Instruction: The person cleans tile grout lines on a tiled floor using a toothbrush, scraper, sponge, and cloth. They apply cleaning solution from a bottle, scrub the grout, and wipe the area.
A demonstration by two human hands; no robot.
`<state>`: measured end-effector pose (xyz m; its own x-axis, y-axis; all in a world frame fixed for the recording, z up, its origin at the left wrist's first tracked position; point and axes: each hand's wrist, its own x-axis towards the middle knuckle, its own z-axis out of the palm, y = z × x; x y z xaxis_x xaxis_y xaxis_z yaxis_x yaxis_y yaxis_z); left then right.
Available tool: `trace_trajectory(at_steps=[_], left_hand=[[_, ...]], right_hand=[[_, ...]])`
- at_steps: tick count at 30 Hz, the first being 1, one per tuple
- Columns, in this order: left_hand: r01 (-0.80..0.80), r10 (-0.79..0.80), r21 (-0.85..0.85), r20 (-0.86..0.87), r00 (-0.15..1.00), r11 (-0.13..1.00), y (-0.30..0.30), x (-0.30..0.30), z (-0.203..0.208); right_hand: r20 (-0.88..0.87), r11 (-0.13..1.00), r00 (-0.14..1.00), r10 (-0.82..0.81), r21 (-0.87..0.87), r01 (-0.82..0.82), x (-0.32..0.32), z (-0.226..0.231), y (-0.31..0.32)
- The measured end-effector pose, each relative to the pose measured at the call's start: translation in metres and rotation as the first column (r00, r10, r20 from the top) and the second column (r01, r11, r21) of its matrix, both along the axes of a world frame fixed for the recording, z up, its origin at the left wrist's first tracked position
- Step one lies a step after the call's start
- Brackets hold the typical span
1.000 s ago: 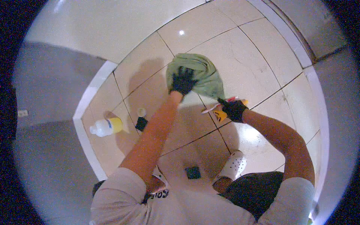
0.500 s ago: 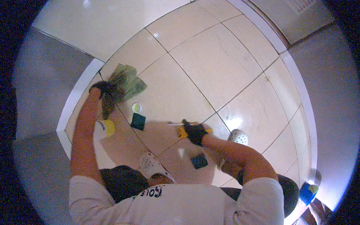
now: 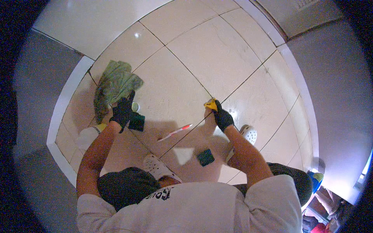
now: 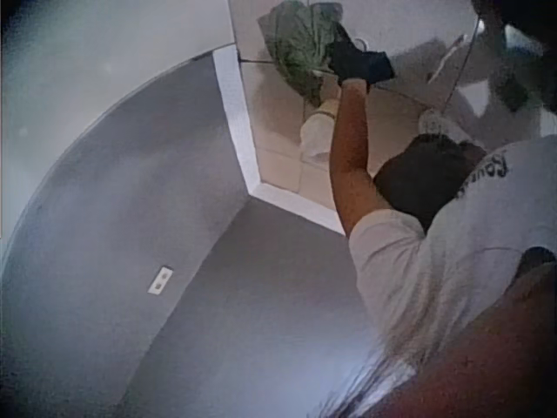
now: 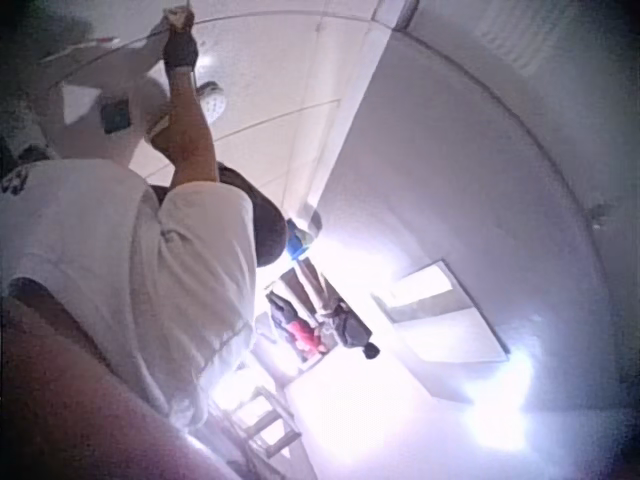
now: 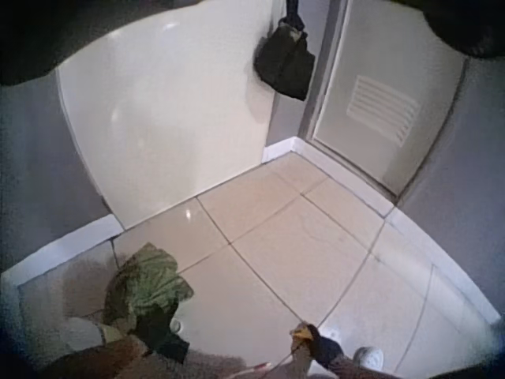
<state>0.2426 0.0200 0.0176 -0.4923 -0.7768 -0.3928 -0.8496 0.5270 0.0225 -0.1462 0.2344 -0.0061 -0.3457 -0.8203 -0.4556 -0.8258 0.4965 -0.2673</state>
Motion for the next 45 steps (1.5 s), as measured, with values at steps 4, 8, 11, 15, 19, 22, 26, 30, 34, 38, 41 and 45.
trace_trajectory(at_steps=[4,8,11,15,19,22,26,30,34,38,41,45], left_hand=[[-0.012,0.012,-0.007,0.003,1.000,1.000,0.005,0.017,-0.035],[0.008,-0.010,-0.009,-0.143,0.990,1.000,0.001,0.008,-0.040],[-0.019,-0.007,-0.068,-0.358,0.934,0.998,-0.008,0.021,-0.043],[-0.035,0.027,-0.019,-0.314,0.949,0.999,-0.026,0.020,-0.046],[-0.046,0.050,0.018,-0.360,0.932,0.999,-0.036,0.008,-0.027],[-0.068,0.027,-0.081,-0.426,0.904,0.994,-0.063,0.029,-0.058],[-0.170,0.140,-0.054,-0.363,0.921,0.984,-0.081,0.075,-0.061],[-0.117,0.072,-0.111,-0.342,0.937,0.987,-0.077,0.058,-0.048],[-0.101,0.053,-0.117,-0.363,0.930,0.988,-0.056,0.046,-0.036],[-0.018,-0.050,-0.193,-0.343,0.938,0.981,-0.049,0.028,-0.041],[-0.035,-0.001,-0.114,-0.295,0.955,0.993,-0.047,0.024,-0.035],[-0.036,-0.019,-0.164,-0.323,0.946,0.986,-0.038,0.023,-0.014]], right_hand=[[0.096,0.974,0.991,0.093,-0.214,-0.070,0.021,-0.007,-0.049],[0.112,0.987,0.985,0.129,-0.110,-0.116,0.014,-0.014,-0.120],[0.158,0.992,0.983,0.088,-0.099,-0.073,0.025,-0.002,-0.085],[0.105,0.998,0.993,0.053,-0.045,-0.049,-0.004,-0.010,0.005],[0.155,0.987,0.980,0.121,-0.122,-0.103,0.012,-0.007,-0.071],[0.158,0.988,0.977,0.141,-0.090,-0.128,0.026,-0.007,-0.151],[0.207,0.973,0.955,0.212,0.050,-0.227,0.045,-0.007,-0.148],[-0.221,0.864,0.930,0.294,-0.354,-0.357,0.064,-0.003,-0.087],[0.360,0.657,0.688,0.631,0.225,-0.720,0.116,0.025,-0.015],[0.299,0.472,0.397,0.868,-0.245,-0.847,0.070,0.003,0.093],[0.219,0.635,0.677,0.702,0.236,-0.735,0.015,0.013,0.058],[-0.496,0.927,0.793,0.353,0.069,-0.369,-0.069,0.009,0.028]])
